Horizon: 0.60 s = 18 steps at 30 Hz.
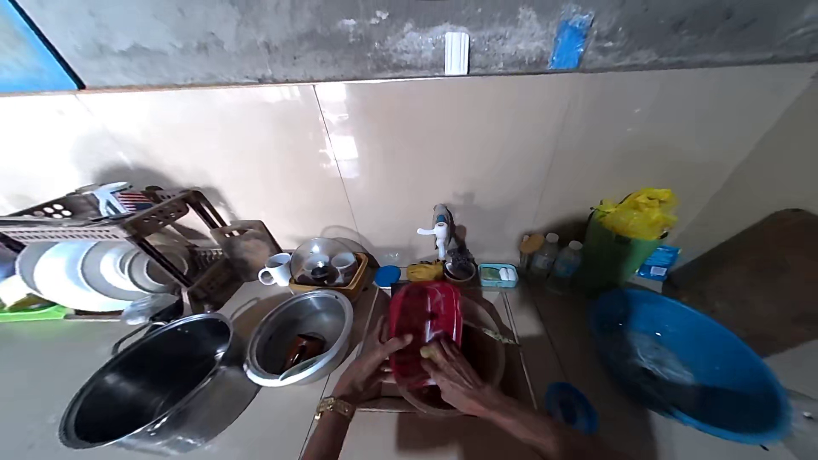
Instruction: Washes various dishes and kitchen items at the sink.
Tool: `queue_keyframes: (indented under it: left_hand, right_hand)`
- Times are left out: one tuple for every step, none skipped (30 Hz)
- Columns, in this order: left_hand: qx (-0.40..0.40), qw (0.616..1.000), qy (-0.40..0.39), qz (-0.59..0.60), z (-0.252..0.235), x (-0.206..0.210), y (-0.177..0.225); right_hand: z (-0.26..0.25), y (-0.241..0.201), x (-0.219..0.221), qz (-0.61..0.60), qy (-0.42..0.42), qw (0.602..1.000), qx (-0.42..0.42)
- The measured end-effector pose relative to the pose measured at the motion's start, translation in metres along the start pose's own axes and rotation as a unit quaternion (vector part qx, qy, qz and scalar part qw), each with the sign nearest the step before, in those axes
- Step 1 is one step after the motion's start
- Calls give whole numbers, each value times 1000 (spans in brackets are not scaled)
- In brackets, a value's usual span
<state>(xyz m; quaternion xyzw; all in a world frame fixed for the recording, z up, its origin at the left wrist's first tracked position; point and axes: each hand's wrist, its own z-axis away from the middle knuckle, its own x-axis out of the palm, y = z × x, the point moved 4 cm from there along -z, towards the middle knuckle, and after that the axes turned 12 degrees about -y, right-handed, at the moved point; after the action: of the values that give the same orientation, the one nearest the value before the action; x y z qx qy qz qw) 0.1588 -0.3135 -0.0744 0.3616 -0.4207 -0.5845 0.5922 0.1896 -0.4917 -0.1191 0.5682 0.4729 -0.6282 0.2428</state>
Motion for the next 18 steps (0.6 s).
queue_keyframes:
  left_hand:
    - [27, 998, 39, 41, -2, 3, -4]
    - [68, 990, 86, 87, -5, 10, -12]
    - [111, 977, 126, 129, -8, 20, -21]
    - [146, 965, 150, 156, -11, 29, -29]
    - [169, 956, 161, 179, -14, 30, -37]
    - [182, 952, 161, 185, -16, 26, -46]
    - [191, 953, 152, 177, -15, 18, -55]
    - [192, 958, 136, 163, -13, 9, -61]
    - [190, 963, 124, 147, -9, 2, -65]
    - [185, 965, 124, 138, -6, -1, -67]
    - [184, 964, 131, 144, -5, -1, -67]
    - [183, 961, 139, 152, -6, 1, -64]
    - [182, 960, 142, 158, -8, 5, -62]
    - [181, 961, 141, 156, -11, 9, -60]
    - [180, 962, 136, 152, -14, 11, -59]
    - [176, 964, 132, 149, -15, 11, -61]
    - [168, 965, 127, 153, -13, 11, -66]
    - [163, 966, 124, 160, -10, 10, -71]
  right_hand:
    - [-9, -7, -10, -38, -4, 999, 37]
    - [-18, -20, -22, -96, -6, 993, 75]
    - [-24, -35, -30, -160, 5, 982, 98]
    - [-26, -47, -30, -208, 25, 973, 100]
    - [-24, -53, -21, -217, 48, 972, 74]
    - [-18, -50, -9, -185, 43, 981, 26]
    - [-8, -38, 1, -121, -1, 992, -19]
    - [-2, -16, 5, -56, -49, 996, -46]
    - [-1, 8, 2, -26, -97, 994, -44]
    - [-5, 27, -2, 17, -133, 991, -22]
    - [-10, 33, -5, 50, -158, 986, 7]
    - [-13, 25, -8, 41, -186, 981, 40]
    - [-13, 6, -11, -2, -216, 974, 63]
    - [-11, -15, -13, -46, -240, 968, 55]
    - [-10, -29, -13, -87, -251, 964, 24]
    - [-12, -33, -14, -114, -269, 956, 1]
    - [-12, -26, -17, -116, -282, 952, -2]
    - [-12, -13, -24, -86, -296, 951, 12]
